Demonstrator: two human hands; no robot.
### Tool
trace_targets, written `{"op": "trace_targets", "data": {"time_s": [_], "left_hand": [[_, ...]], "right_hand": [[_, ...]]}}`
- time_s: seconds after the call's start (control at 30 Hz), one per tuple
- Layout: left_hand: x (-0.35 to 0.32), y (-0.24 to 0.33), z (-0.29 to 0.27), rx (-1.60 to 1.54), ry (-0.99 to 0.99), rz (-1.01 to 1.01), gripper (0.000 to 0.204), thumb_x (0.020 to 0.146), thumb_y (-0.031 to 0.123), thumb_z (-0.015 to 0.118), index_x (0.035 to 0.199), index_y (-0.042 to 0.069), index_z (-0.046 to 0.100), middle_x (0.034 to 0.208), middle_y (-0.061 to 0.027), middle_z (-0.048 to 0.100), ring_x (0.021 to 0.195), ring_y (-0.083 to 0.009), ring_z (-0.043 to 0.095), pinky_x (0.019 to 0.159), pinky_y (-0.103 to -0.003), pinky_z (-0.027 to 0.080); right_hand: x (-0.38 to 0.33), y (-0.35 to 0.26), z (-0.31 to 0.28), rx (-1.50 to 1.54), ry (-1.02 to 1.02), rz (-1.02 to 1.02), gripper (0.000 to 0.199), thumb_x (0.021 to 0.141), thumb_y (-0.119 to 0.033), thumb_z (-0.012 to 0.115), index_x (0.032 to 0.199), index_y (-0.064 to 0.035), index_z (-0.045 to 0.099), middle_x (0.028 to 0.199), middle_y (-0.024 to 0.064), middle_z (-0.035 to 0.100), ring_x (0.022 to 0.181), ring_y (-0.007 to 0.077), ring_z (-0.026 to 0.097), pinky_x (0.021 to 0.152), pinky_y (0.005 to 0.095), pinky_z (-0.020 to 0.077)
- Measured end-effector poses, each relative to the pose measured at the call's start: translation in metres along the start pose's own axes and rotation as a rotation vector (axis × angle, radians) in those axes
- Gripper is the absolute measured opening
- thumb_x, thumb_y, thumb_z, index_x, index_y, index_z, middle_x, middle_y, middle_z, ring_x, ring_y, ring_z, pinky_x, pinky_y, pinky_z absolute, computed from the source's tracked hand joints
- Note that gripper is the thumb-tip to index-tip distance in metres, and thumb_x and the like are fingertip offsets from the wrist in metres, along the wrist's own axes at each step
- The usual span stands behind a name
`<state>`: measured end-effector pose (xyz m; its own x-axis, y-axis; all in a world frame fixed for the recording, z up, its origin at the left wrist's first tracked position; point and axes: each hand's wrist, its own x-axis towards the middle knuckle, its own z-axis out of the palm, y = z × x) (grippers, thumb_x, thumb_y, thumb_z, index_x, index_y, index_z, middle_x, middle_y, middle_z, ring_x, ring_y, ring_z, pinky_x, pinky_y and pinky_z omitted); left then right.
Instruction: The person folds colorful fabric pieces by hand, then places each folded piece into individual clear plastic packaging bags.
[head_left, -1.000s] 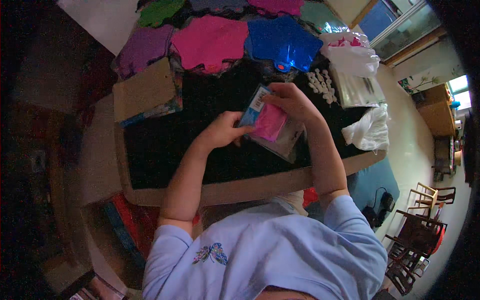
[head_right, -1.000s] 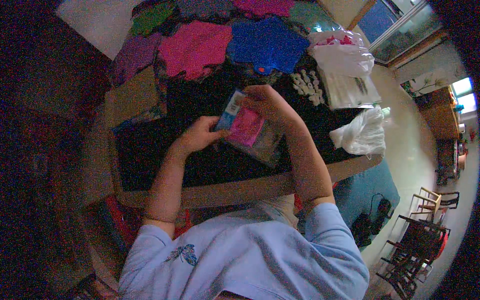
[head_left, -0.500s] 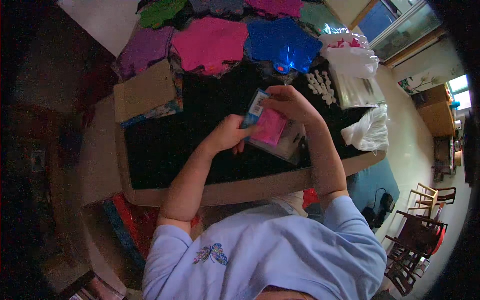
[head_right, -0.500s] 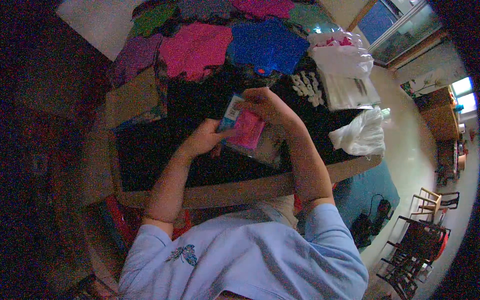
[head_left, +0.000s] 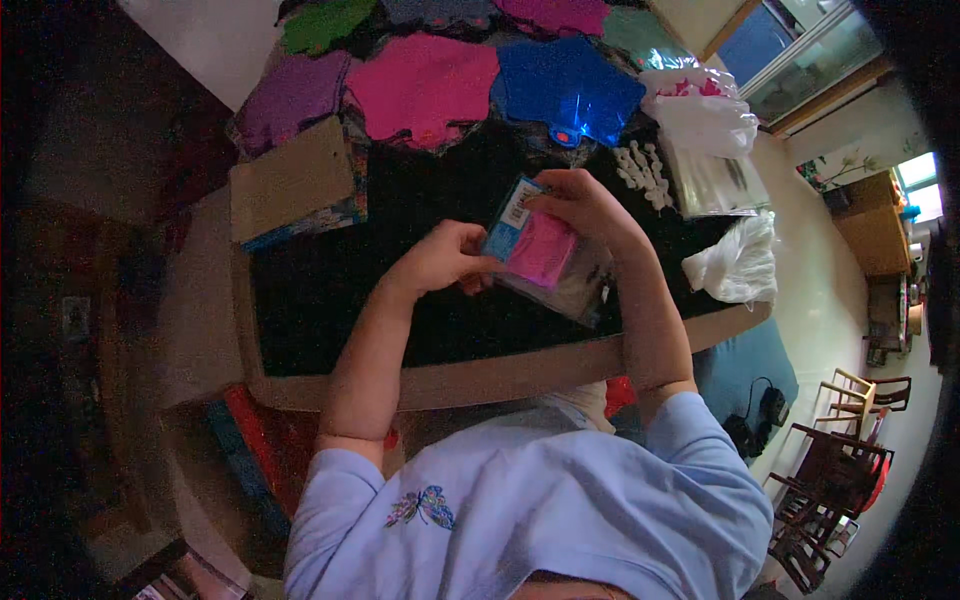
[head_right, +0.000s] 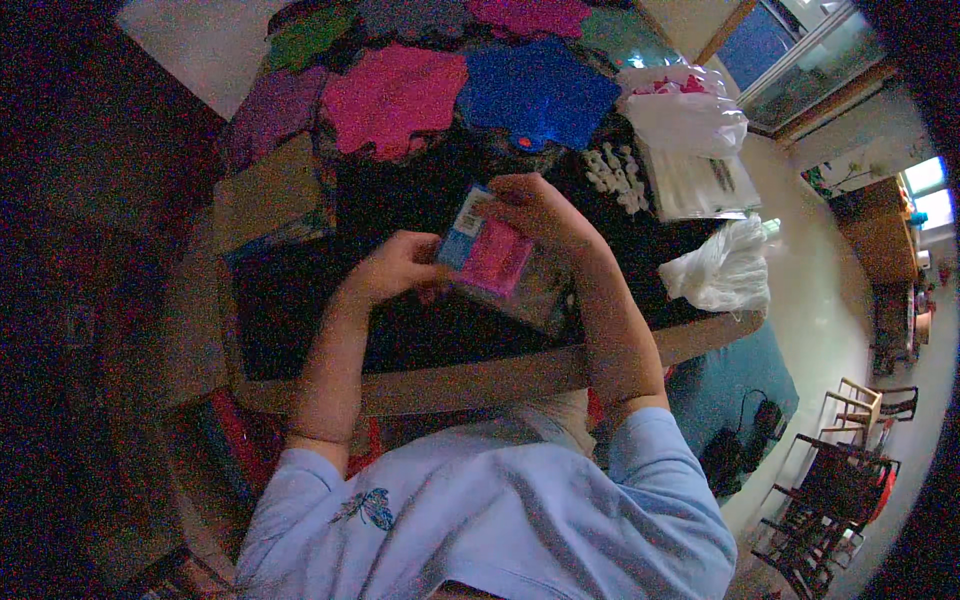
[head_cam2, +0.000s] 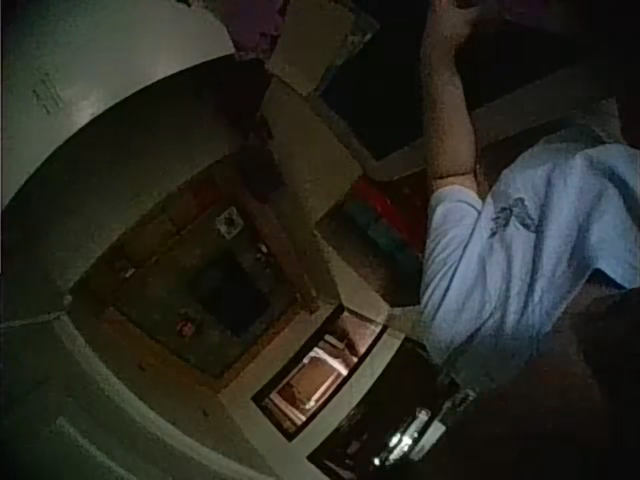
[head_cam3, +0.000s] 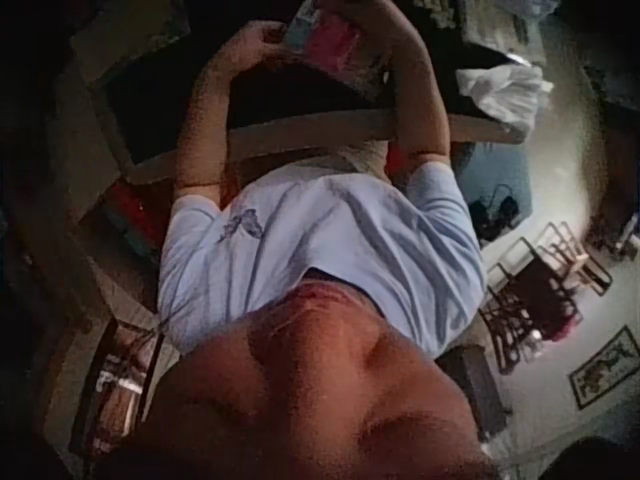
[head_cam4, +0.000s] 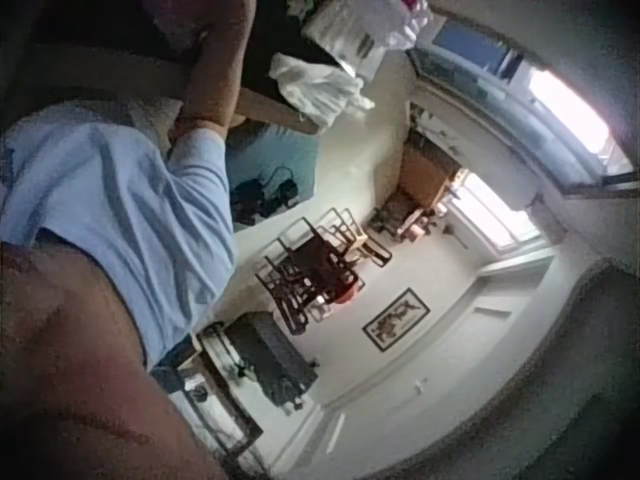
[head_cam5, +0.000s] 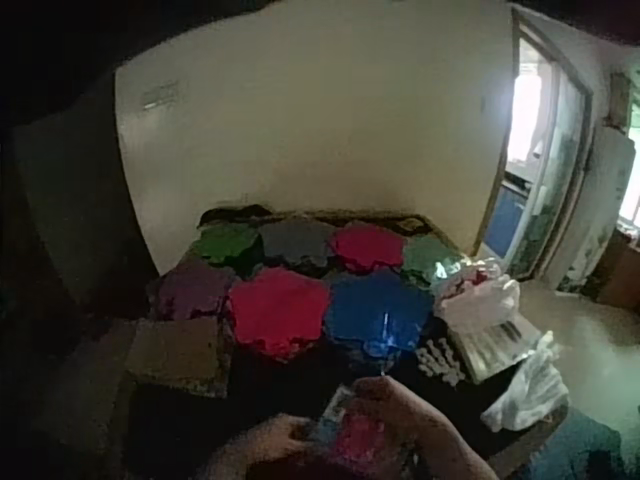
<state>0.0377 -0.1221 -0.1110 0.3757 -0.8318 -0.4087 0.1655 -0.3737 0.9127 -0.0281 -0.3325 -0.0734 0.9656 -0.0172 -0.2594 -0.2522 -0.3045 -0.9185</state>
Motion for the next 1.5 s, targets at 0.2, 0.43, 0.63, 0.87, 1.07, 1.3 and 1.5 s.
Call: {"op": "trace_targets", "data": {"time_s": [0.2,0.43,0.63,0.87,1.07,1.3,1.5], "left_hand": [[-0.001,0.011,0.004,0.038,0.162,0.082,0.017,0.077,0.014,0.064,0.089,0.002,0.058,0.072,-0.0009,0.058,0.062,-0.0083,0.053,0.057,-0.024,0.044],[-0.003,0.014,0.006,0.151,0.346,0.168,0.014,0.075,0.012,0.067,0.079,0.003,0.057,0.068,0.0008,0.057,0.063,-0.0066,0.052,0.058,-0.024,0.043],[0.000,0.006,0.007,0.209,0.295,0.138,0.013,0.074,0.010,0.067,0.081,0.003,0.058,0.067,0.0010,0.056,0.063,-0.0066,0.052,0.059,-0.024,0.043],[0.000,0.010,0.004,0.015,0.241,0.109,0.014,0.074,0.010,0.067,0.075,0.004,0.055,0.068,0.0018,0.055,0.064,-0.0071,0.051,0.060,-0.024,0.043],[0.005,0.008,0.011,0.060,0.311,0.232,0.016,0.075,0.010,0.066,0.072,0.003,0.052,0.065,-0.0009,0.056,0.060,-0.0066,0.052,0.054,-0.023,0.043],[-0.002,0.007,0.010,0.216,0.449,0.232,0.017,0.075,0.010,0.066,0.070,0.003,0.052,0.064,-0.0035,0.056,0.058,-0.0086,0.054,0.051,-0.025,0.044],[-0.042,-0.016,0.035,0.129,0.399,0.035,0.020,0.078,0.017,0.065,0.071,0.002,0.054,0.060,-0.0053,0.057,0.052,-0.0124,0.055,0.050,-0.026,0.044]], "right_hand": [[-0.001,0.004,0.000,0.087,0.071,-0.036,0.018,0.080,-0.019,0.062,0.080,-0.0010,0.057,0.070,0.0012,0.058,0.066,0.0073,0.050,0.058,0.0256,0.0421],[0.003,0.011,0.002,-0.018,0.061,-0.029,0.025,0.078,-0.018,0.064,0.091,0.0010,0.056,0.079,0.0039,0.058,0.074,0.0082,0.051,0.065,0.0260,0.0427],[0.004,0.024,0.012,0.048,0.127,-0.060,0.024,0.078,-0.019,0.064,0.091,0.0006,0.057,0.078,0.0023,0.059,0.071,0.0067,0.050,0.063,0.0244,0.0430],[-0.001,0.000,0.005,0.016,-0.087,-0.013,0.032,0.077,-0.017,0.066,0.102,0.0007,0.056,0.081,-0.0009,0.059,0.071,0.0036,0.050,0.060,0.0208,0.0427],[0.001,0.006,0.010,0.053,-0.081,-0.057,0.028,0.077,-0.015,0.065,0.099,0.0009,0.056,0.083,0.0012,0.061,0.073,0.0052,0.051,0.064,0.0221,0.0438],[0.003,0.011,0.001,0.013,-0.097,-0.128,0.021,0.080,-0.009,0.060,0.097,0.0012,0.055,0.086,0.0030,0.061,0.080,0.0086,0.054,0.074,0.0245,0.0448],[0.036,0.048,-0.054,-0.061,-0.189,-0.154,0.016,0.080,-0.010,0.061,0.092,-0.0026,0.056,0.082,0.0014,0.059,0.076,0.0075,0.053,0.066,0.0245,0.0453]]}}
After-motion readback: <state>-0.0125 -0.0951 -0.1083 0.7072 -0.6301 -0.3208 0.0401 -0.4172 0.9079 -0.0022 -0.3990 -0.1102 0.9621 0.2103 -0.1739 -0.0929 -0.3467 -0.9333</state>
